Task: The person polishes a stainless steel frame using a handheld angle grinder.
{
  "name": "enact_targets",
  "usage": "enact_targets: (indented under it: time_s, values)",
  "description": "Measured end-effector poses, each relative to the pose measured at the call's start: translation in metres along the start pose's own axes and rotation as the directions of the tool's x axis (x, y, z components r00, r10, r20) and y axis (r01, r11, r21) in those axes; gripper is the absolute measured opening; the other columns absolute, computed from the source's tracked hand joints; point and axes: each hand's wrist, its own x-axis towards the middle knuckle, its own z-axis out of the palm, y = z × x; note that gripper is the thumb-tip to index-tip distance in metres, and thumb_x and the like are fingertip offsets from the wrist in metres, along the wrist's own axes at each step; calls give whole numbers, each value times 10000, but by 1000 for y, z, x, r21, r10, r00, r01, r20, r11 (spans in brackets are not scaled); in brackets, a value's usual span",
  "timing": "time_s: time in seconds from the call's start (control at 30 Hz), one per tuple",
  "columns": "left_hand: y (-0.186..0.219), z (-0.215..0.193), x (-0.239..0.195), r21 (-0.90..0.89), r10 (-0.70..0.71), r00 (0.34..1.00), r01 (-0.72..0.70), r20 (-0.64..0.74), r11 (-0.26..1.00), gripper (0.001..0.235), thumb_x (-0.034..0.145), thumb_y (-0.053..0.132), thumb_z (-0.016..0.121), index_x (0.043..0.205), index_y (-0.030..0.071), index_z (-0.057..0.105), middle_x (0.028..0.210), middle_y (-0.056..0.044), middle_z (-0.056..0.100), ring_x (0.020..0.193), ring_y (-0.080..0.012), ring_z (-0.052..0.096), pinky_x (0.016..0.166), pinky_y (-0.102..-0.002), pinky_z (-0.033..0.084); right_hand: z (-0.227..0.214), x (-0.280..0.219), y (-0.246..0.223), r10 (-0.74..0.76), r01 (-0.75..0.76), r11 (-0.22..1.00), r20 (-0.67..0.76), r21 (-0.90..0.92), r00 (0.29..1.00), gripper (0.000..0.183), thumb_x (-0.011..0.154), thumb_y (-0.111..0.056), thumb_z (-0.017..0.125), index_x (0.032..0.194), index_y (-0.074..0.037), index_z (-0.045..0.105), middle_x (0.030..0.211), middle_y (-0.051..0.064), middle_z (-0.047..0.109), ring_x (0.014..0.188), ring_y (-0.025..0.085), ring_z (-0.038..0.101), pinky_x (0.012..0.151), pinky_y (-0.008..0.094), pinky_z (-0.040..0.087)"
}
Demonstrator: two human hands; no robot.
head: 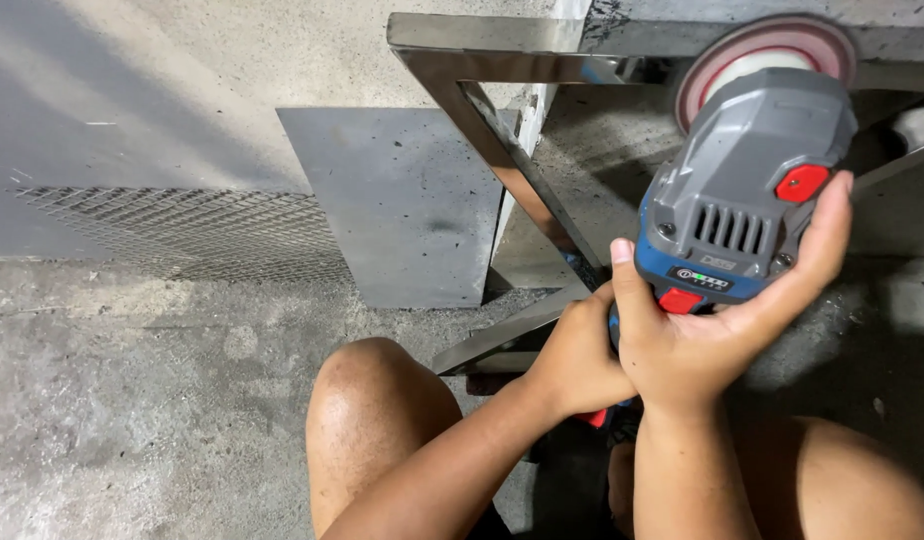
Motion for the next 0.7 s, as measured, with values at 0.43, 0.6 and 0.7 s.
enact_targets:
  time_s: [0.43,0.6,0.7]
  values:
    - [1,5,0,-49,27,998,-29,-56,998,483,740,155,699,1179,-16,592,997,-185,749,868,-293,743,741,-393,598,5,9,-4,-29,19,989,71,145,997,1037,913,47,863,1667,-88,164,1706,208,287,1610,430,413,1431,515,347]
    - [-2,16,6,9,23,997,-23,-68,1000,479,717,173,698,1124,-63,609,915,-234,748,768,-377,750,683,-440,588,-3,10,12,-80,78,992,13,101,997,1012,961,-13,845,1694,-164,163,1696,158,286,1623,420,400,1460,548,355]
    - [-9,27,12,59,17,999,-14,-50,998,596,663,219,715,1183,-46,596,944,-235,741,789,-428,735,712,-460,571,-14,8,19,-47,46,998,14,30,999,1032,986,14,865,1707,-174,152,1762,136,243,1706,425,344,1521,546,294]
